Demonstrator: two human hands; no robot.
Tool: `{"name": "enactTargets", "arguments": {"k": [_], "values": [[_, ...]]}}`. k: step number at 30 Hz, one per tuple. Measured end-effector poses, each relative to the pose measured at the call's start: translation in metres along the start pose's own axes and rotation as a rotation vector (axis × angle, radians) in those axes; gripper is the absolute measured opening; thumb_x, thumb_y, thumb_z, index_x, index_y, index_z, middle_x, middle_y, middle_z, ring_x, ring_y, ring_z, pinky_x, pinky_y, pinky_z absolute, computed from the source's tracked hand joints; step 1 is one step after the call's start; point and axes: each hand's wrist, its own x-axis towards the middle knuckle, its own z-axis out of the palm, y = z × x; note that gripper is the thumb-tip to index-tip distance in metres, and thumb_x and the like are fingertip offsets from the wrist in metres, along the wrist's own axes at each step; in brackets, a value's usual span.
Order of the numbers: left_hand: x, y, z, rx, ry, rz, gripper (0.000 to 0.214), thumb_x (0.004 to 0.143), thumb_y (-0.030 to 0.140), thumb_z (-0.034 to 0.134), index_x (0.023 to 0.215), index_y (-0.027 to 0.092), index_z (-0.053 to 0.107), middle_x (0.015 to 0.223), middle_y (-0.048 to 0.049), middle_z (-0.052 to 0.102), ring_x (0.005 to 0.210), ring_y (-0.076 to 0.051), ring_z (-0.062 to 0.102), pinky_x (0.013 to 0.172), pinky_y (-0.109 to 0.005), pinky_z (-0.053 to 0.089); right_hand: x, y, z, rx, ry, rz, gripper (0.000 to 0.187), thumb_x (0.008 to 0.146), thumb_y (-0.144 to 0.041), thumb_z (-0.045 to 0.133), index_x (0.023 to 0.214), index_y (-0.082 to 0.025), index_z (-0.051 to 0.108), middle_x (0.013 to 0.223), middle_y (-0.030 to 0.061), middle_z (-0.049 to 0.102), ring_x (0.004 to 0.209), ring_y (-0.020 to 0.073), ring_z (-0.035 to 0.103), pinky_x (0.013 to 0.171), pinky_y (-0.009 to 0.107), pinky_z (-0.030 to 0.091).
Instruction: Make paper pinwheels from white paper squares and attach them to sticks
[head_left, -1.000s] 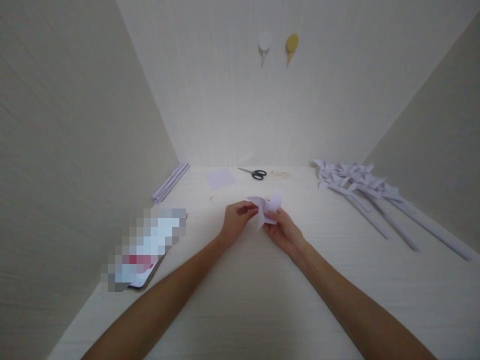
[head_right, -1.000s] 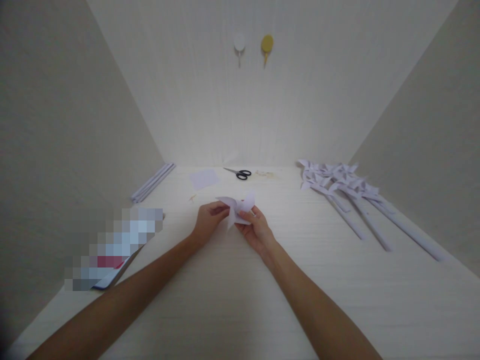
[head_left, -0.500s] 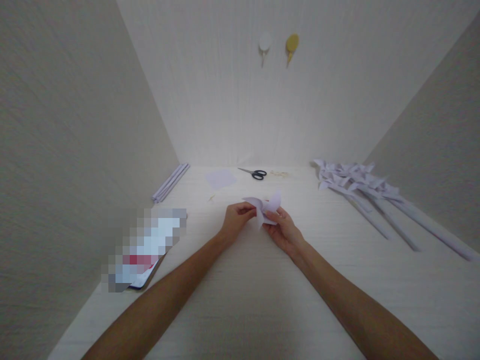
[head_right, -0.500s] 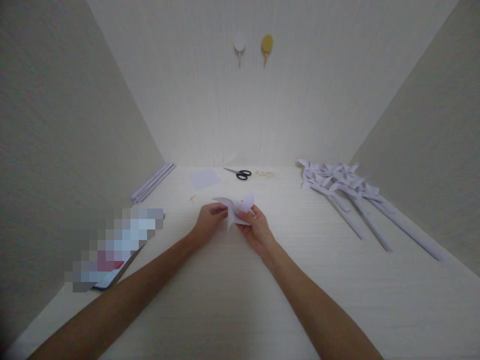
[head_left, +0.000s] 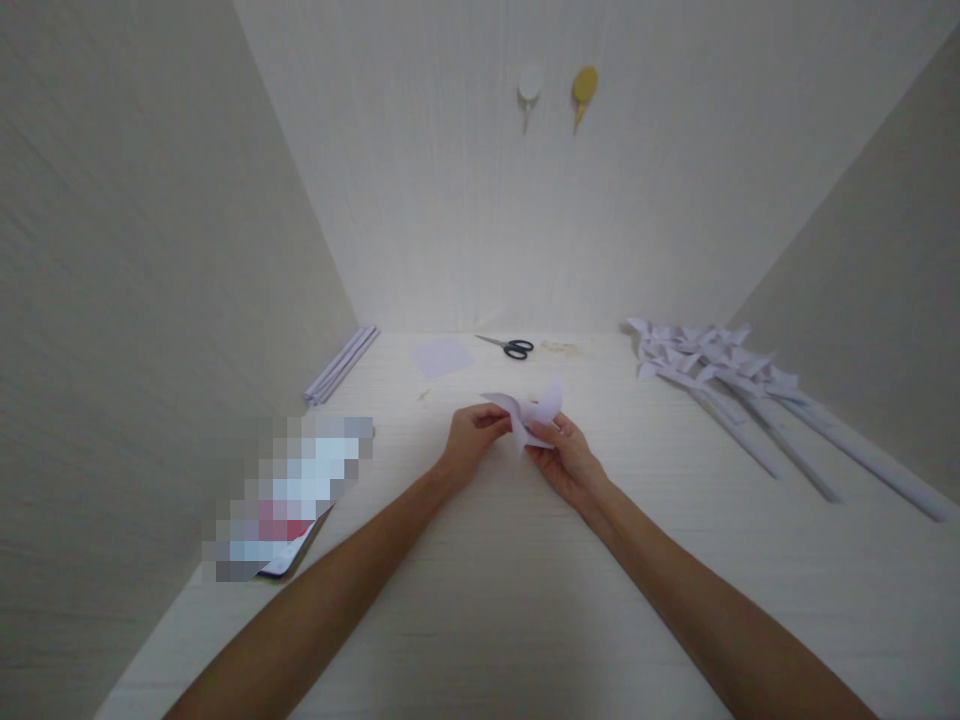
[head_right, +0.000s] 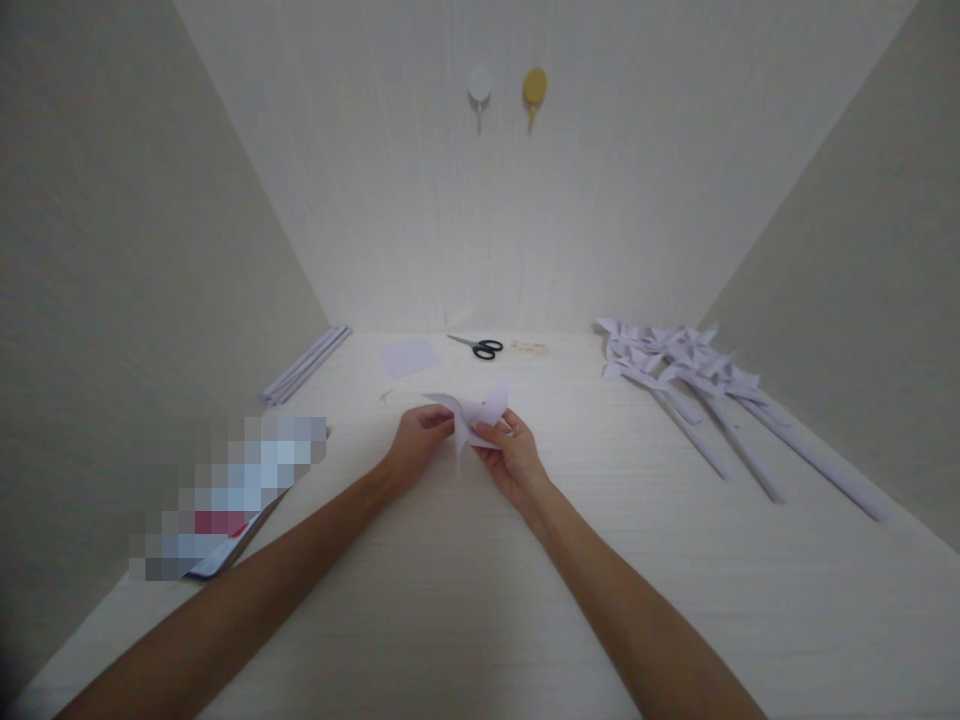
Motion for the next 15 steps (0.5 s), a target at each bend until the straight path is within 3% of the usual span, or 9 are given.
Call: {"name": "enactTargets", "arguments": {"k": [5, 15], "values": [[0.0001, -0.0005, 0.0006, -0.062, -0.013, -0.020, 0.009, 0.053, 0.017, 0.064, 0.061, 0.013, 0.062, 0.063, 0.0009, 0.062, 0.060, -0.010, 0.054, 0.066, -0.024, 0.041, -0.0015, -0.0007, 0.0004, -0.014, 0.008, 0.001, 0.023, 0.055, -0.006, 0.064, 0.074, -0.017, 0.056, 0.069, -0.0015, 0.062, 0.062, 0.0084, 0.057, 0.056, 0.017, 0.048], [0.0028, -0.0097, -0.0029, -0.136, -0.041, -0.062, 0.012, 0.054, 0.018, 0.064, 0.064, 0.012, 0.062, 0.061, -0.0011, 0.060, 0.060, -0.012, 0.054, 0.067, -0.028, 0.040, -0.0029, -0.0029, 0.0005, 0.025, -0.123, 0.083, 0.025, 0.060, -0.011, 0.062, 0.083, -0.016, 0.056, 0.074, -0.0007, 0.062, 0.067, 0.0098, 0.057, 0.061, 0.019, 0.047]]}}
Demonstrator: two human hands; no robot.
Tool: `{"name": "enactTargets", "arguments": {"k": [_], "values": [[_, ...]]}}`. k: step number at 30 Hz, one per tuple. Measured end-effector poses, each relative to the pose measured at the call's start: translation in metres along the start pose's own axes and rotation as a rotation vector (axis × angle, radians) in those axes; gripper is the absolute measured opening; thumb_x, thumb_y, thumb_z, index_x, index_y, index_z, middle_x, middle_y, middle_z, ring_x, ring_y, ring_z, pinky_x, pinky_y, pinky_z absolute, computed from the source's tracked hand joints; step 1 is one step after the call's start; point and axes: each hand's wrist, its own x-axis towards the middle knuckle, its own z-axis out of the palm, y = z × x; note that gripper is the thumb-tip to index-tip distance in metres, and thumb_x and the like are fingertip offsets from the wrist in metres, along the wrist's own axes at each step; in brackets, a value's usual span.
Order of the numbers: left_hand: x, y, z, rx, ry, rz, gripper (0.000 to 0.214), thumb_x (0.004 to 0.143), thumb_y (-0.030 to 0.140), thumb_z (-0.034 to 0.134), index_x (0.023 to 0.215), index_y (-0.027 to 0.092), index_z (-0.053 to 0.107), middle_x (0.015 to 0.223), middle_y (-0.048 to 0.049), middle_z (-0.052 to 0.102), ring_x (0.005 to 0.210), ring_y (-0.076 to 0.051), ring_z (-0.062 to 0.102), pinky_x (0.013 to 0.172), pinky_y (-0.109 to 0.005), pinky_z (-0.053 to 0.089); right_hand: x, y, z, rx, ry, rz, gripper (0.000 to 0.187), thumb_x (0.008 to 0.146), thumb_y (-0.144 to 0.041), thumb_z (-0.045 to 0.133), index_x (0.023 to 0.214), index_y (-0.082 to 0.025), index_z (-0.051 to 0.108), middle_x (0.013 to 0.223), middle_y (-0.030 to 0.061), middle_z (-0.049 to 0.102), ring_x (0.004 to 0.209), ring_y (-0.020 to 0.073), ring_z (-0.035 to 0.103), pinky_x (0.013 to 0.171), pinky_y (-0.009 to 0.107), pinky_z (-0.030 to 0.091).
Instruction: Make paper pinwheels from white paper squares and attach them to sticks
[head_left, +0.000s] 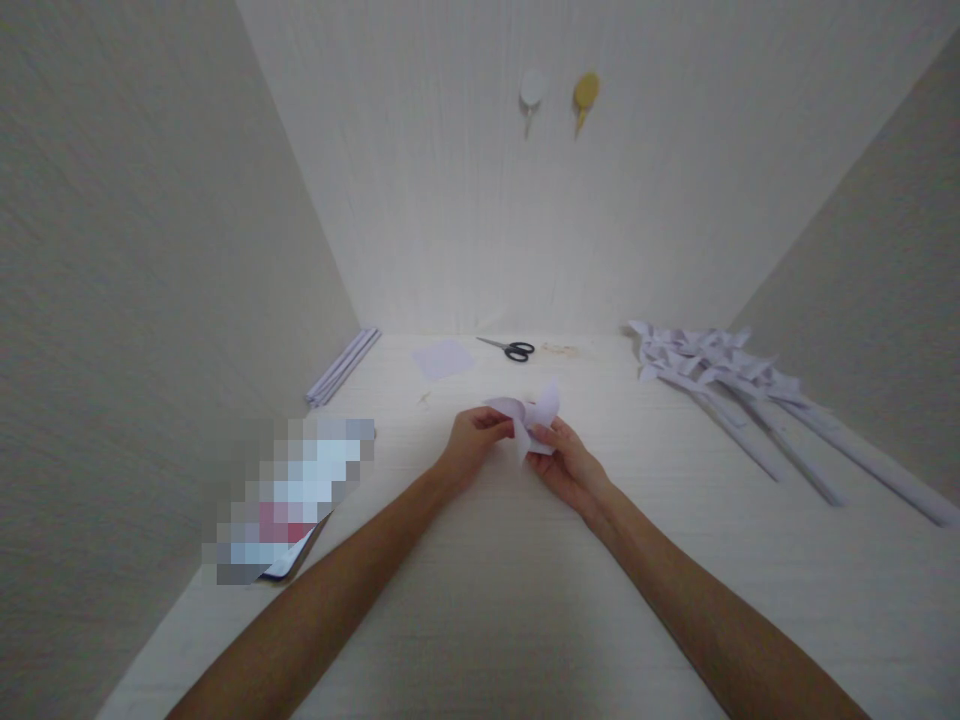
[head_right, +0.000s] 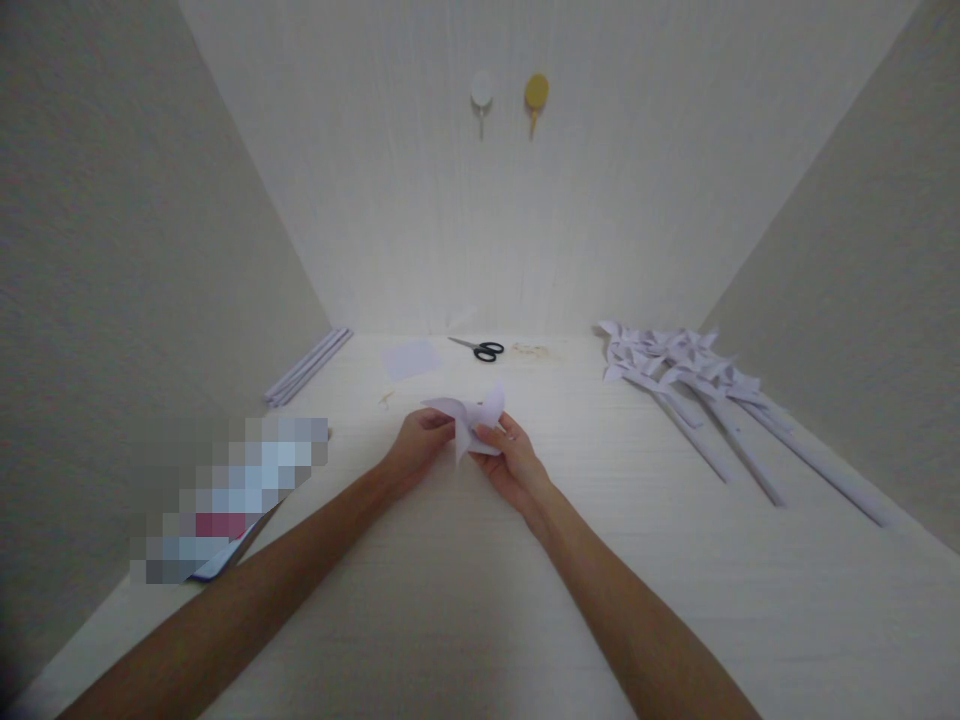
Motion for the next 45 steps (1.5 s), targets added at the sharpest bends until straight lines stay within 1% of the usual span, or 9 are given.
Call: {"name": "enactTargets", "arguments": {"k": [4, 7, 13, 17, 22, 30, 34, 39, 45], "values": [[0.000, -0.001, -0.001, 0.011, -0.015, 0.012, 0.012, 0.054, 0.019, 0.064, 0.063, 0.012, 0.062, 0.058, -0.0007, 0.059, 0.058, -0.011, 0.053, 0.068, -0.029, 0.040, 0.001, 0.001, -0.002, 0.018, 0.014, -0.013, 0.027, 0.058, -0.009, 0.063, 0.083, -0.017, 0.056, 0.073, -0.0014, 0.062, 0.066, 0.0100, 0.057, 0.061, 0.020, 0.047], [0.000, 0.000, 0.001, 0.010, -0.030, 0.012, 0.011, 0.054, 0.020, 0.064, 0.061, 0.012, 0.062, 0.060, -0.0013, 0.060, 0.057, -0.011, 0.052, 0.069, -0.029, 0.041, 0.001, 0.001, -0.002, 0.017, 0.033, -0.010, 0.029, 0.057, -0.008, 0.064, 0.082, -0.018, 0.056, 0.071, -0.0020, 0.062, 0.064, 0.0098, 0.057, 0.059, 0.019, 0.046], [-0.001, 0.004, 0.003, -0.024, -0.040, -0.012, 0.016, 0.051, 0.018, 0.064, 0.066, 0.011, 0.063, 0.066, -0.0037, 0.063, 0.062, -0.013, 0.055, 0.070, -0.031, 0.040, 0.001, 0.001, -0.002, 0.012, 0.054, -0.019, 0.032, 0.053, -0.006, 0.065, 0.081, -0.018, 0.056, 0.069, -0.0025, 0.062, 0.063, 0.0098, 0.057, 0.059, 0.020, 0.046], [-0.001, 0.005, 0.002, -0.036, -0.054, -0.028, 0.018, 0.050, 0.019, 0.065, 0.067, 0.011, 0.063, 0.067, -0.0047, 0.063, 0.064, -0.015, 0.055, 0.072, -0.032, 0.040, 0.002, 0.002, -0.003, -0.008, 0.065, -0.030, 0.032, 0.052, -0.007, 0.066, 0.081, -0.017, 0.056, 0.067, -0.0025, 0.062, 0.063, 0.0097, 0.057, 0.059, 0.020, 0.046], [-0.001, 0.004, 0.001, -0.053, -0.049, -0.035, 0.014, 0.051, 0.018, 0.065, 0.063, 0.011, 0.062, 0.064, -0.0038, 0.062, 0.061, -0.013, 0.054, 0.071, -0.031, 0.039, 0.002, 0.002, -0.002, -0.001, 0.050, -0.029, 0.031, 0.054, -0.007, 0.065, 0.082, -0.017, 0.055, 0.069, -0.0022, 0.062, 0.062, 0.0090, 0.057, 0.058, 0.019, 0.045], [-0.002, 0.006, 0.002, -0.125, 0.016, -0.056, 0.012, 0.051, 0.014, 0.066, 0.061, 0.012, 0.061, 0.059, 0.0000, 0.059, 0.059, -0.009, 0.051, 0.067, -0.026, 0.038, 0.003, 0.000, -0.001, 0.018, -0.024, 0.004, 0.024, 0.060, -0.011, 0.062, 0.083, -0.016, 0.055, 0.073, -0.0006, 0.062, 0.064, 0.0095, 0.056, 0.060, 0.021, 0.045], [-0.004, 0.009, 0.001, -0.083, 0.046, -0.075, 0.011, 0.052, 0.014, 0.066, 0.061, 0.013, 0.061, 0.059, 0.0009, 0.059, 0.058, -0.008, 0.051, 0.062, -0.022, 0.037, 0.005, 0.001, -0.003, 0.057, -0.055, -0.010, 0.021, 0.062, -0.012, 0.060, 0.082, -0.016, 0.056, 0.073, -0.0008, 0.062, 0.064, 0.0098, 0.057, 0.060, 0.021, 0.046], [-0.006, 0.009, 0.001, -0.006, 0.072, -0.080, 0.012, 0.054, 0.017, 0.066, 0.064, 0.013, 0.062, 0.059, 0.0006, 0.058, 0.058, -0.007, 0.050, 0.061, -0.021, 0.037, 0.007, -0.002, -0.005, 0.122, -0.061, -0.001, 0.020, 0.061, -0.009, 0.060, 0.079, -0.017, 0.055, 0.068, -0.0025, 0.061, 0.060, 0.0087, 0.056, 0.055, 0.019, 0.045], [-0.004, 0.006, 0.004, 0.020, 0.120, -0.067, 0.011, 0.056, 0.019, 0.064, 0.064, 0.012, 0.062, 0.060, 0.0001, 0.059, 0.057, -0.006, 0.050, 0.061, -0.020, 0.037, 0.009, -0.008, -0.008, 0.151, -0.011, 0.002, 0.019, 0.059, -0.010, 0.062, 0.076, -0.016, 0.055, 0.068, -0.0019, 0.061, 0.059, 0.0079, 0.055, 0.054, 0.017, 0.045]]}}
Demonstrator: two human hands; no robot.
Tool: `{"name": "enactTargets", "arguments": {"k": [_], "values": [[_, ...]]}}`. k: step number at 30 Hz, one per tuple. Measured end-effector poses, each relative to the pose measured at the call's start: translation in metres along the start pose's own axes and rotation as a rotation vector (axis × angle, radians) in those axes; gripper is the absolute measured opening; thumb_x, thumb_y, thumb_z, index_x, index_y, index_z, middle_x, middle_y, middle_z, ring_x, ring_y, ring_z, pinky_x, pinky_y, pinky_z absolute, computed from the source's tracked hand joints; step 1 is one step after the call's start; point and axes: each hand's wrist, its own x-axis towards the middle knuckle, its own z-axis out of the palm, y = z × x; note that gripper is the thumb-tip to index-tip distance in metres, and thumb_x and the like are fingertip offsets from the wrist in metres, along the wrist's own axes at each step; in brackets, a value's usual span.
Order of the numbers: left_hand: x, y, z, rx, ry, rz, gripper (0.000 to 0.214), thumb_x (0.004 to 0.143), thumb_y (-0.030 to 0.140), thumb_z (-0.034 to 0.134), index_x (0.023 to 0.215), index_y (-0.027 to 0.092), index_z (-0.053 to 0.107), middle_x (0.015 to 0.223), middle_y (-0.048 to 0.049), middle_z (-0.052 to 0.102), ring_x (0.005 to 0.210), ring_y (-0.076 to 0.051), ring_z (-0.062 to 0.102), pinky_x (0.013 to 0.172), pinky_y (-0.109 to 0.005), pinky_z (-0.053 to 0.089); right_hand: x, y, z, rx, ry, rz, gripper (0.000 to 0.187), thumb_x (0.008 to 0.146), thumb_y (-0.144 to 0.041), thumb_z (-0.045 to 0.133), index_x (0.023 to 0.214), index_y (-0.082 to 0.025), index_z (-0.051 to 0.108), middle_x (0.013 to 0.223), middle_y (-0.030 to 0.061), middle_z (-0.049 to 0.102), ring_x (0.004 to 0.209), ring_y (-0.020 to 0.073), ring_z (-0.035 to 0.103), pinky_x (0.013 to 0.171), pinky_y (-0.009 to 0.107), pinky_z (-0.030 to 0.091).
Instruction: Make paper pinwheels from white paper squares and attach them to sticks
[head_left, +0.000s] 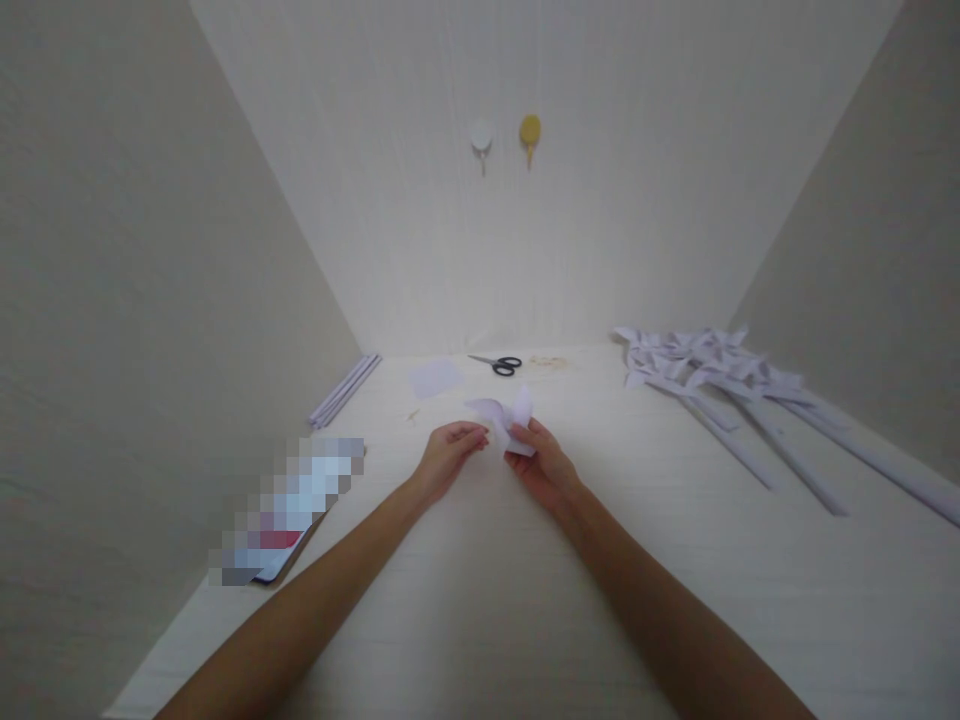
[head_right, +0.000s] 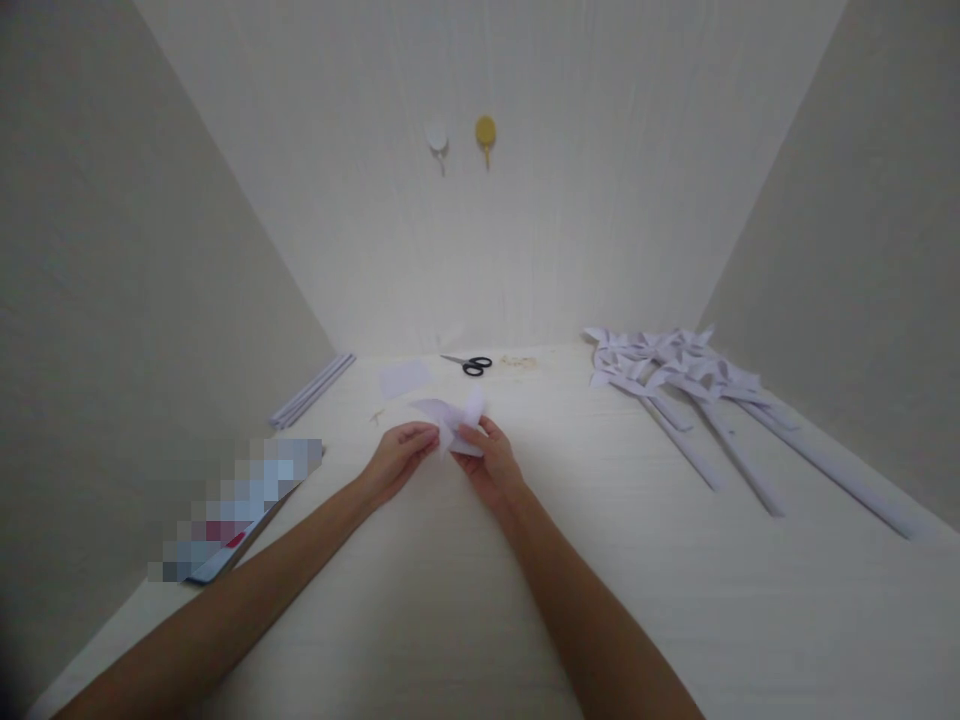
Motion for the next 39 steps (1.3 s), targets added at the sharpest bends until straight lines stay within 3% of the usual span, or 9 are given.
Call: {"name": "enactTargets", "arguments": {"k": [6, 11, 17, 21, 25, 28, 31, 35, 39], "values": [[0.003, -0.001, 0.002, 0.104, -0.059, 0.007, 0.015, 0.057, 0.023, 0.063, 0.064, 0.011, 0.061, 0.058, -0.0013, 0.058, 0.055, -0.007, 0.049, 0.057, -0.020, 0.037, 0.000, 0.000, -0.001, -0.027, 0.003, 0.002, 0.019, 0.059, -0.013, 0.062, 0.077, -0.016, 0.055, 0.070, -0.0008, 0.062, 0.057, 0.0085, 0.056, 0.051, 0.017, 0.045], [0.026, 0.027, -0.013, 0.505, -0.048, 0.028, 0.014, 0.057, 0.024, 0.060, 0.063, 0.011, 0.061, 0.052, -0.0013, 0.057, 0.047, -0.007, 0.046, 0.048, -0.019, 0.034, -0.001, 0.000, -0.001, -0.003, 0.017, -0.004, 0.020, 0.058, -0.013, 0.063, 0.077, -0.017, 0.056, 0.071, -0.0007, 0.063, 0.062, 0.0097, 0.057, 0.058, 0.020, 0.047], [0.073, 0.084, -0.060, 1.295, 0.009, 0.165, 0.017, 0.064, 0.023, 0.049, 0.065, 0.014, 0.063, 0.056, -0.0028, 0.061, 0.050, -0.010, 0.050, 0.050, -0.021, 0.036, -0.001, 0.003, -0.001, -0.032, 0.022, 0.022, 0.021, 0.058, -0.012, 0.064, 0.076, -0.015, 0.056, 0.072, 0.0009, 0.063, 0.062, 0.0098, 0.058, 0.056, 0.019, 0.047], [0.088, 0.107, -0.097, 1.526, 0.068, 0.091, 0.007, 0.057, 0.012, 0.056, 0.052, 0.013, 0.061, 0.056, -0.0044, 0.060, 0.061, -0.016, 0.055, 0.059, -0.024, 0.037, -0.002, 0.002, 0.001, -0.026, 0.034, 0.035, 0.021, 0.058, -0.011, 0.064, 0.077, -0.015, 0.057, 0.071, 0.0001, 0.064, 0.062, 0.0102, 0.058, 0.057, 0.020, 0.047], [0.085, 0.122, -0.129, 1.769, 0.220, -0.044, 0.015, 0.067, 0.017, 0.055, 0.078, 0.009, 0.060, 0.083, -0.0097, 0.059, 0.081, -0.023, 0.053, 0.069, -0.035, 0.040, -0.005, 0.001, 0.003, -0.032, 0.040, 0.038, 0.020, 0.059, -0.011, 0.063, 0.078, -0.016, 0.058, 0.072, 0.0001, 0.064, 0.062, 0.0107, 0.058, 0.057, 0.021, 0.047], [0.078, 0.126, -0.147, 1.893, 0.286, -0.102, 0.032, 0.077, 0.029, 0.043, 0.105, 0.014, 0.046, 0.104, -0.0078, 0.049, 0.089, -0.018, 0.050, 0.073, -0.038, 0.043, -0.005, 0.002, 0.003, -0.044, 0.029, 0.033, 0.021, 0.060, -0.011, 0.063, 0.080, -0.016, 0.058, 0.073, 0.0003, 0.064, 0.062, 0.0111, 0.059, 0.058, 0.021, 0.048], [0.076, 0.123, -0.160, 1.973, 0.305, -0.113, 0.031, 0.077, 0.029, 0.043, 0.104, 0.013, 0.046, 0.104, -0.0079, 0.049, 0.089, -0.018, 0.050, 0.073, -0.038, 0.043, -0.005, 0.003, 0.002, -0.051, 0.031, 0.027, 0.022, 0.061, -0.011, 0.063, 0.081, -0.016, 0.058, 0.073, 0.0006, 0.064, 0.063, 0.0113, 0.059, 0.058, 0.021, 0.048], [0.081, 0.114, -0.170, 2.025, 0.288, -0.099, 0.019, 0.073, 0.017, 0.045, 0.082, 0.007, 0.059, 0.092, -0.0191, 0.057, 0.092, -0.028, 0.050, 0.074, -0.037, 0.039, -0.004, 0.004, 0.003, -0.049, 0.034, 0.013, 0.025, 0.061, -0.010, 0.062, 0.084, -0.016, 0.058, 0.075, 0.0011, 0.065, 0.063, 0.0121, 0.059, 0.059, 0.022, 0.048], [0.088, 0.107, -0.173, 2.050, 0.264, -0.096, 0.022, 0.072, 0.012, 0.043, 0.086, 0.007, 0.059, 0.094, -0.0215, 0.056, 0.092, -0.030, 0.050, 0.072, -0.037, 0.039, -0.005, 0.003, 0.005, -0.057, 0.054, 0.015, 0.025, 0.060, -0.010, 0.063, 0.084, -0.016, 0.058, 0.075, 0.0010, 0.065, 0.063, 0.0118, 0.059, 0.060, 0.022, 0.048]]}}
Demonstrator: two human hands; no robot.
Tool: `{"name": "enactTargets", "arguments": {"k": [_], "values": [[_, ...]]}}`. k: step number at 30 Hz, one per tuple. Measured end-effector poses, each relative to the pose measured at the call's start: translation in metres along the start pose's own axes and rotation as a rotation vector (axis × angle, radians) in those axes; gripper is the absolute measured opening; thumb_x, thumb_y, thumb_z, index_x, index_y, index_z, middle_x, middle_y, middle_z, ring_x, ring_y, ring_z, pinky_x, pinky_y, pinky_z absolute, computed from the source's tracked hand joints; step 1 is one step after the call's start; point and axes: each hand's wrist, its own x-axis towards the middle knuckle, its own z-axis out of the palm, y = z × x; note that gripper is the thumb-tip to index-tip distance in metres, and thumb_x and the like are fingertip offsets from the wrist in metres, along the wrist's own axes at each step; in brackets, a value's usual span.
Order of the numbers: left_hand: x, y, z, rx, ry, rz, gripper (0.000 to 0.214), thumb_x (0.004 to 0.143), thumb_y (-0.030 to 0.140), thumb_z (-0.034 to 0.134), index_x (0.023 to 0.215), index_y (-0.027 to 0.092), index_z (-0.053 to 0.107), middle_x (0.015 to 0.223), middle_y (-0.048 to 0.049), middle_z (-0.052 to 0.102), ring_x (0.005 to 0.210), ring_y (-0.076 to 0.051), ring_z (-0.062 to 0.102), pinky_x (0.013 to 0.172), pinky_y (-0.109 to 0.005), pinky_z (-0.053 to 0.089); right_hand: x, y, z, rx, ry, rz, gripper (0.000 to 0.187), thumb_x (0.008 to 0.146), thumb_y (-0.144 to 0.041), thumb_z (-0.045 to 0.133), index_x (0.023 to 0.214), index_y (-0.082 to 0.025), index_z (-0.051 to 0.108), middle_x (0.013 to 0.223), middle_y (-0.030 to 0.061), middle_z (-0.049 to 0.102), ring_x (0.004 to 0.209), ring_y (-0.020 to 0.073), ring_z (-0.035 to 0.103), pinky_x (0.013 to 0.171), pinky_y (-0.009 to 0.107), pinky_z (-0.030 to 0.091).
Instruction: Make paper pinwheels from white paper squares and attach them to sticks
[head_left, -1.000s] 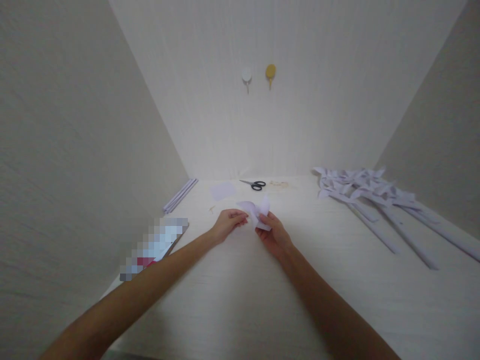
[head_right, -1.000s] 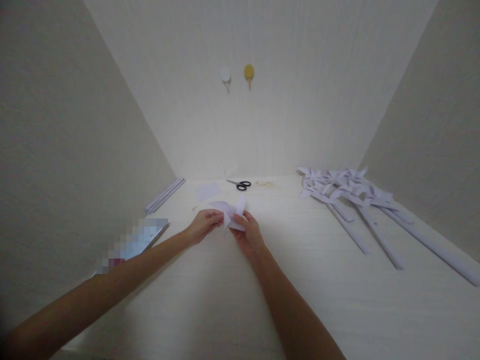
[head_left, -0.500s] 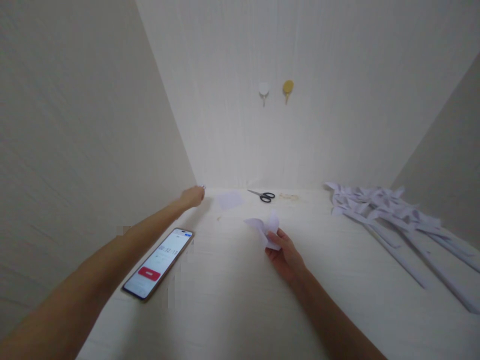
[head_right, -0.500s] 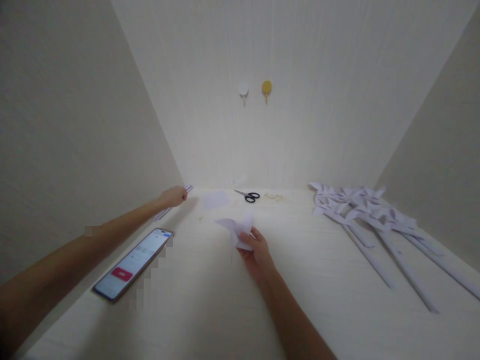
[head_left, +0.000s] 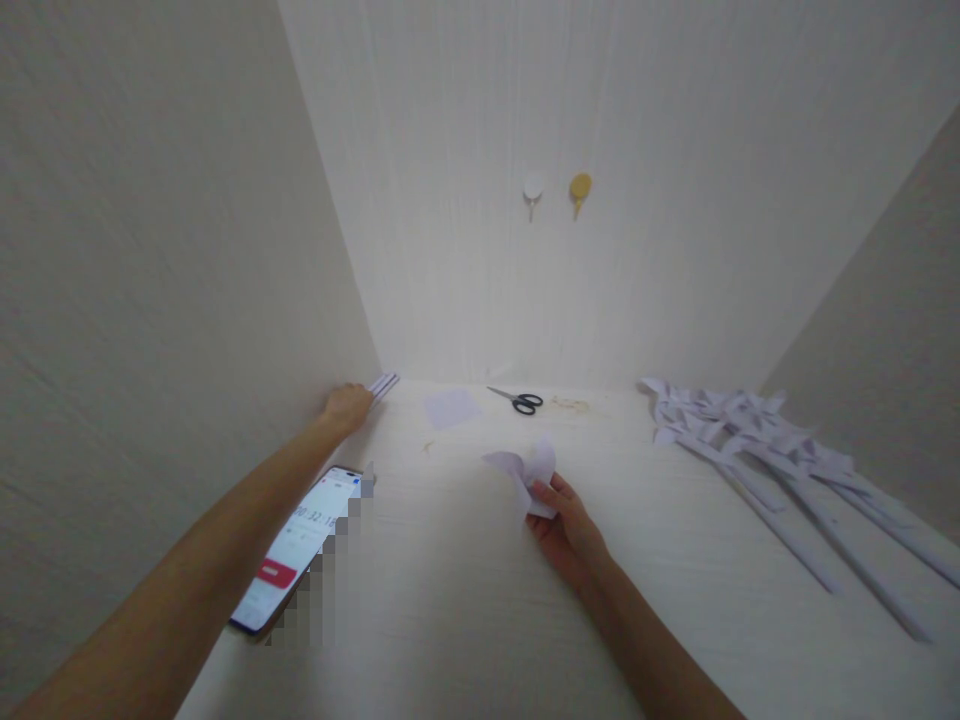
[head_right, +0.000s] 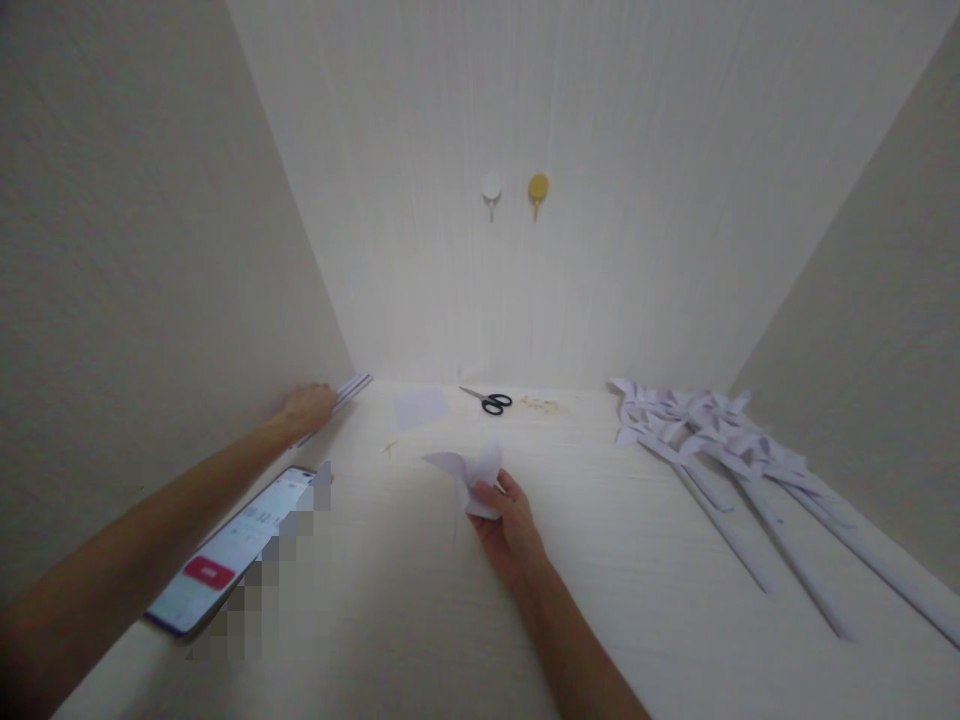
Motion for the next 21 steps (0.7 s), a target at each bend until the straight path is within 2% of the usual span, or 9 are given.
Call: {"name": "enactTargets", "arguments": {"k": [4, 9, 14, 21], "values": [[0.006, 0.004, 0.005, 0.024, -0.046, -0.027, 0.024, 0.075, 0.011, 0.040, 0.091, 0.003, 0.056, 0.095, -0.0218, 0.055, 0.092, -0.030, 0.050, 0.072, -0.040, 0.040, -0.001, 0.000, 0.001, -0.004, 0.003, 0.005, 0.025, 0.060, -0.010, 0.063, 0.084, -0.016, 0.058, 0.075, 0.0014, 0.065, 0.062, 0.0117, 0.059, 0.059, 0.022, 0.047], [0.012, 0.008, 0.007, 0.036, -0.126, -0.107, 0.031, 0.077, 0.028, 0.043, 0.103, 0.012, 0.047, 0.103, -0.0090, 0.050, 0.088, -0.018, 0.051, 0.073, -0.038, 0.043, 0.001, 0.001, 0.000, -0.023, -0.017, 0.007, 0.023, 0.060, -0.011, 0.063, 0.082, -0.015, 0.058, 0.073, 0.0017, 0.064, 0.063, 0.0125, 0.058, 0.058, 0.023, 0.047], [0.012, 0.011, 0.005, 0.013, -0.092, -0.117, 0.024, 0.073, 0.012, 0.044, 0.091, 0.003, 0.057, 0.097, -0.0222, 0.055, 0.091, -0.030, 0.052, 0.070, -0.038, 0.041, 0.001, 0.001, 0.000, -0.015, -0.005, 0.020, 0.025, 0.059, -0.011, 0.064, 0.082, -0.016, 0.058, 0.074, 0.0017, 0.064, 0.063, 0.0127, 0.059, 0.059, 0.024, 0.047], [0.011, 0.010, -0.002, -0.064, -0.042, -0.141, 0.024, 0.070, 0.012, 0.045, 0.086, 0.006, 0.061, 0.093, -0.0250, 0.057, 0.087, -0.032, 0.053, 0.067, -0.039, 0.041, 0.002, 0.001, 0.000, -0.005, -0.010, 0.021, 0.027, 0.057, -0.011, 0.065, 0.082, -0.015, 0.057, 0.074, 0.0019, 0.064, 0.064, 0.0129, 0.059, 0.061, 0.024, 0.047]]}}
